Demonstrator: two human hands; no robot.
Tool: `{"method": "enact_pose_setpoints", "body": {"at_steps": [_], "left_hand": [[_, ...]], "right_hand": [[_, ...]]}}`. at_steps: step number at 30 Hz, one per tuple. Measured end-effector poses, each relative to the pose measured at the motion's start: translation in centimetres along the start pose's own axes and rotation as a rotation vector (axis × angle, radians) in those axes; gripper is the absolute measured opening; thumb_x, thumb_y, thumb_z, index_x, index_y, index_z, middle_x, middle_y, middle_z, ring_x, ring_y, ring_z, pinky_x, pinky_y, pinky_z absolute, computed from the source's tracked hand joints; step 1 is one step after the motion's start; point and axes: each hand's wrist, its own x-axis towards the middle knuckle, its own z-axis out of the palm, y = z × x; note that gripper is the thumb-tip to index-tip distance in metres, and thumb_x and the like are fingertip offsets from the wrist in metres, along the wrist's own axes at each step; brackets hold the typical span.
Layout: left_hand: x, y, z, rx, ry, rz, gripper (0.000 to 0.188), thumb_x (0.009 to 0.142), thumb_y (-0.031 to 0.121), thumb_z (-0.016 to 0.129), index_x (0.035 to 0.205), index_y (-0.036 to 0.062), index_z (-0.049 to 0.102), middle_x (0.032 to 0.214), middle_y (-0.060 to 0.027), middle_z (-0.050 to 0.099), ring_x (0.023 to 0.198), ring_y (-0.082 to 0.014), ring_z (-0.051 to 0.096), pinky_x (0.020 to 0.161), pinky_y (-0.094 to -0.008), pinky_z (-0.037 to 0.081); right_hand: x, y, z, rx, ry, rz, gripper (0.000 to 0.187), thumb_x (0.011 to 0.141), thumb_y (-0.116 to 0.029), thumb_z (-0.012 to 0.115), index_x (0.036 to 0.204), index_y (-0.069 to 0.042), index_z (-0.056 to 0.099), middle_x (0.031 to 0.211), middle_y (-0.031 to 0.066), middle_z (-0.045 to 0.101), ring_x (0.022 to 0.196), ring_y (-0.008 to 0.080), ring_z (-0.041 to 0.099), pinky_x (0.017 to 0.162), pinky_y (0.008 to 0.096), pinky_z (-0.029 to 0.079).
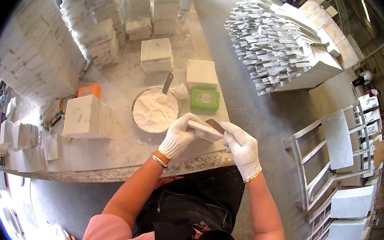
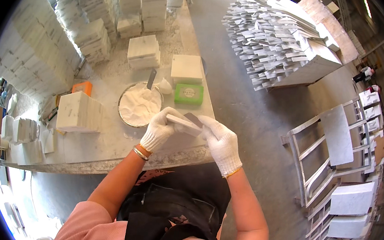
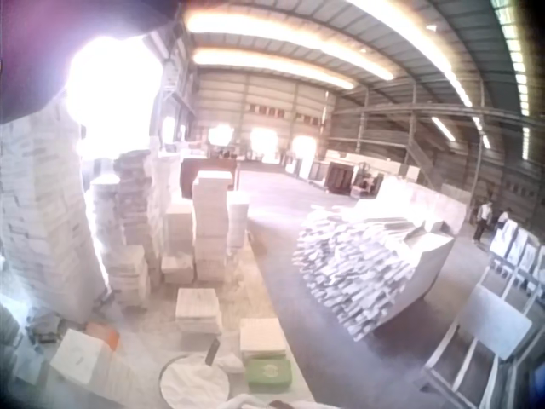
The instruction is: The person applies a white paste to the edges of small square ceramic tiles using a metal spatula, then smooths and cleans the edges with a green sponge. The person handles tiles one at a time, repeatedly dipping the spatula into a bowl of paste and wiping the tile edges.
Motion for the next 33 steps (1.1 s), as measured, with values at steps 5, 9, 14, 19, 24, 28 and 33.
{"method": "enact_pose_setpoints", "body": {"at_steps": [5,9,14,19,24,28,33], "left_hand": [[-0.3,0.3,0.2,-0.011,-0.005,-0.018,0.028,0.083,0.013,0.082,0.104,0.0051,0.065,0.092,-0.0078,0.071,0.088,-0.0164,0.066,0.081,-0.0324,0.054],[-0.5,-0.2,0.3,-0.015,0.016,0.007,0.025,0.084,0.008,0.079,0.103,0.0040,0.064,0.092,-0.0070,0.070,0.088,-0.0148,0.065,0.082,-0.0306,0.053],[-0.6,0.2,0.7,-0.046,0.023,0.029,0.021,0.085,0.000,0.073,0.103,0.0050,0.064,0.093,-0.0030,0.068,0.092,-0.0104,0.063,0.082,-0.0282,0.053],[-0.7,0.0,0.3,-0.080,0.028,-0.004,0.022,0.084,0.000,0.072,0.104,0.0049,0.064,0.094,-0.0030,0.068,0.092,-0.0103,0.063,0.083,-0.0279,0.053],[-1.0,-0.5,0.4,0.042,0.049,0.044,0.022,0.084,-0.004,0.069,0.104,0.0047,0.064,0.092,-0.0028,0.068,0.089,-0.0112,0.064,0.082,-0.0274,0.053],[-1.0,0.3,0.8,0.061,0.077,0.063,0.024,0.083,-0.008,0.067,0.103,0.0045,0.064,0.092,-0.0029,0.068,0.087,-0.0111,0.064,0.082,-0.0265,0.053],[-1.2,0.3,0.8,-0.243,0.010,-0.023,0.026,0.081,-0.009,0.069,0.102,0.0043,0.064,0.093,-0.0024,0.069,0.087,-0.0106,0.064,0.083,-0.0266,0.054]], "right_hand": [[-0.9,0.0,0.2,0.058,0.074,0.064,0.025,0.099,-0.007,0.064,0.122,-0.008,0.072,0.087,0.0046,0.069,0.070,0.0080,0.060,0.062,0.0250,0.052],[-1.2,0.4,1.5,-0.070,0.153,-0.066,0.024,0.098,-0.006,0.064,0.121,-0.008,0.073,0.083,0.0066,0.069,0.068,0.0105,0.062,0.065,0.0269,0.053],[-1.0,1.2,2.9,-0.120,0.239,-0.178,0.025,0.096,-0.005,0.064,0.120,-0.008,0.072,0.084,0.0128,0.070,0.068,0.0169,0.065,0.068,0.0302,0.054],[-1.1,0.5,3.3,-0.179,0.230,-0.143,0.027,0.096,-0.006,0.065,0.122,-0.008,0.071,0.088,0.0149,0.072,0.072,0.0198,0.069,0.070,0.0324,0.055],[-1.4,1.3,2.0,-0.134,0.252,-0.141,0.026,0.096,-0.006,0.065,0.121,-0.008,0.071,0.090,0.0143,0.074,0.070,0.0192,0.069,0.069,0.0310,0.055],[-1.9,-0.2,2.6,-0.081,0.236,-0.032,0.027,0.095,-0.006,0.066,0.122,-0.008,0.071,0.092,0.0156,0.074,0.071,0.0193,0.069,0.069,0.0311,0.055],[-1.5,0.3,5.7,-0.142,0.217,-0.219,0.029,0.094,-0.007,0.067,0.123,-0.008,0.071,0.086,0.0156,0.072,0.066,0.0198,0.068,0.066,0.0315,0.055]]}}
